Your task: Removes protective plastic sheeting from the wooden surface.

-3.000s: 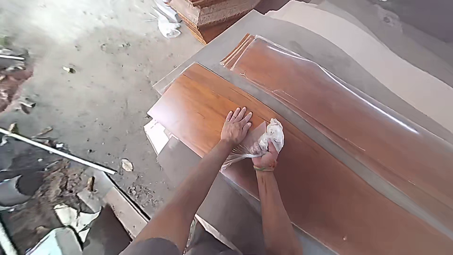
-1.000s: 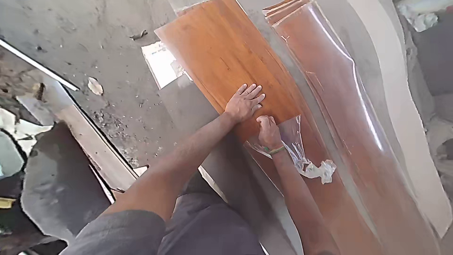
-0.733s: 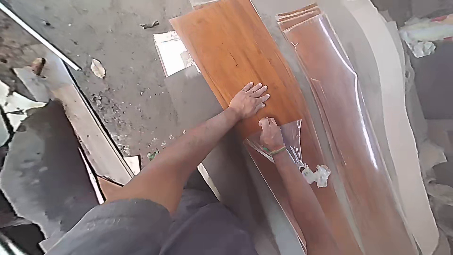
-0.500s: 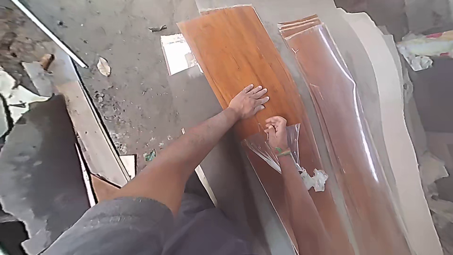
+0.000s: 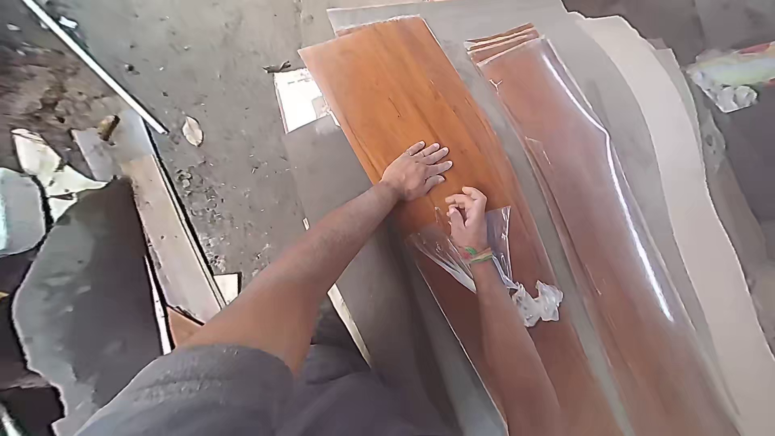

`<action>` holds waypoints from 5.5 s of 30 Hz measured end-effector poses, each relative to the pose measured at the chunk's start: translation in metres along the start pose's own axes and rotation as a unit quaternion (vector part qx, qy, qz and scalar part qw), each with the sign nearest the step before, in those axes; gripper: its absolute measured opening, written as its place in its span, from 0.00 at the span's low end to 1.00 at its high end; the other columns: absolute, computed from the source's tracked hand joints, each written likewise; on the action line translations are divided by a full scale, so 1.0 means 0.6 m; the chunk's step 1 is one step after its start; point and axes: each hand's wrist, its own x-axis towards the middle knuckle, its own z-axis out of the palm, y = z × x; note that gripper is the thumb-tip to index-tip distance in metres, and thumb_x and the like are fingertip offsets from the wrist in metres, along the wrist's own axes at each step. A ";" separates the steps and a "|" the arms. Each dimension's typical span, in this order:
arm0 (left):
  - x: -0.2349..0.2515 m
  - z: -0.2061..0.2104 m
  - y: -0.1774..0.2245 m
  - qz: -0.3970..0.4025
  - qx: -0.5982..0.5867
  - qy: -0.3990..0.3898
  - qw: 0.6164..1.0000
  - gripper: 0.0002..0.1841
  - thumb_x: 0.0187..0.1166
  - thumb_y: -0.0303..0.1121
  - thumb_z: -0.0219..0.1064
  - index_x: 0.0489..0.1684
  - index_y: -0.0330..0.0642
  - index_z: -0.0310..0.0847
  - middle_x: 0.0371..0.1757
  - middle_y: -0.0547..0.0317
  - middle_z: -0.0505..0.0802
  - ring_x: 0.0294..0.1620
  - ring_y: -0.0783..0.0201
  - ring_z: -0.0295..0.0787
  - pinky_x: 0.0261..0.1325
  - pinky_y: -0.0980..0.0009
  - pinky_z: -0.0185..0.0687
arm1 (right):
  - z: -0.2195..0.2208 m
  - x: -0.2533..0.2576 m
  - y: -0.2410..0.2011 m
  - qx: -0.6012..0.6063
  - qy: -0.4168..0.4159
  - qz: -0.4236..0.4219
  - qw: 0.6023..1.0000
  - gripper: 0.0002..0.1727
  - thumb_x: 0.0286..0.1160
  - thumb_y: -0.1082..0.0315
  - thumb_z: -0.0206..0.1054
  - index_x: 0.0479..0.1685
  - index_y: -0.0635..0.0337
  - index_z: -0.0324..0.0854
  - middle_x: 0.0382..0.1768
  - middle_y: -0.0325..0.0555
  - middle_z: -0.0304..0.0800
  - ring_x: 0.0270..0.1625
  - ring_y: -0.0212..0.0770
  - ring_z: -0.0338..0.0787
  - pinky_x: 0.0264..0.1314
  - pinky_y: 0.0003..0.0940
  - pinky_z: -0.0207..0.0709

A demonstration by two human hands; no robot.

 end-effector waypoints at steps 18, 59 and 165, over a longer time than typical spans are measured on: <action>0.001 -0.001 -0.002 0.001 -0.002 0.007 1.000 0.29 0.93 0.56 0.37 0.88 0.65 0.70 0.93 0.64 0.66 0.96 0.60 0.51 0.97 0.54 0.38 | 0.004 0.008 -0.002 -0.148 -0.051 -0.083 0.984 0.10 0.76 0.76 0.59 0.33 0.68 0.87 0.42 0.52 0.95 0.51 0.44 0.94 0.57 0.41 0.87; 0.001 -0.001 -0.001 0.003 0.006 0.018 1.000 0.29 0.92 0.56 0.37 0.87 0.64 0.71 0.92 0.66 0.68 0.95 0.60 0.52 0.96 0.54 0.40 | 0.039 -0.064 0.026 -0.288 -0.062 -0.318 0.901 0.16 0.82 0.70 0.60 0.55 0.49 0.93 0.66 0.45 0.93 0.75 0.51 0.86 0.79 0.51 0.78; 0.041 0.056 0.180 -0.274 0.090 0.023 0.957 0.50 0.80 0.76 0.32 0.97 0.51 0.49 0.97 0.45 0.52 0.97 0.45 0.41 0.96 0.43 0.31 | -0.140 -0.176 0.021 -0.255 -0.145 -0.322 0.900 0.14 0.81 0.64 0.65 0.29 0.61 0.85 0.32 0.52 0.91 0.35 0.50 0.94 0.31 0.41 0.88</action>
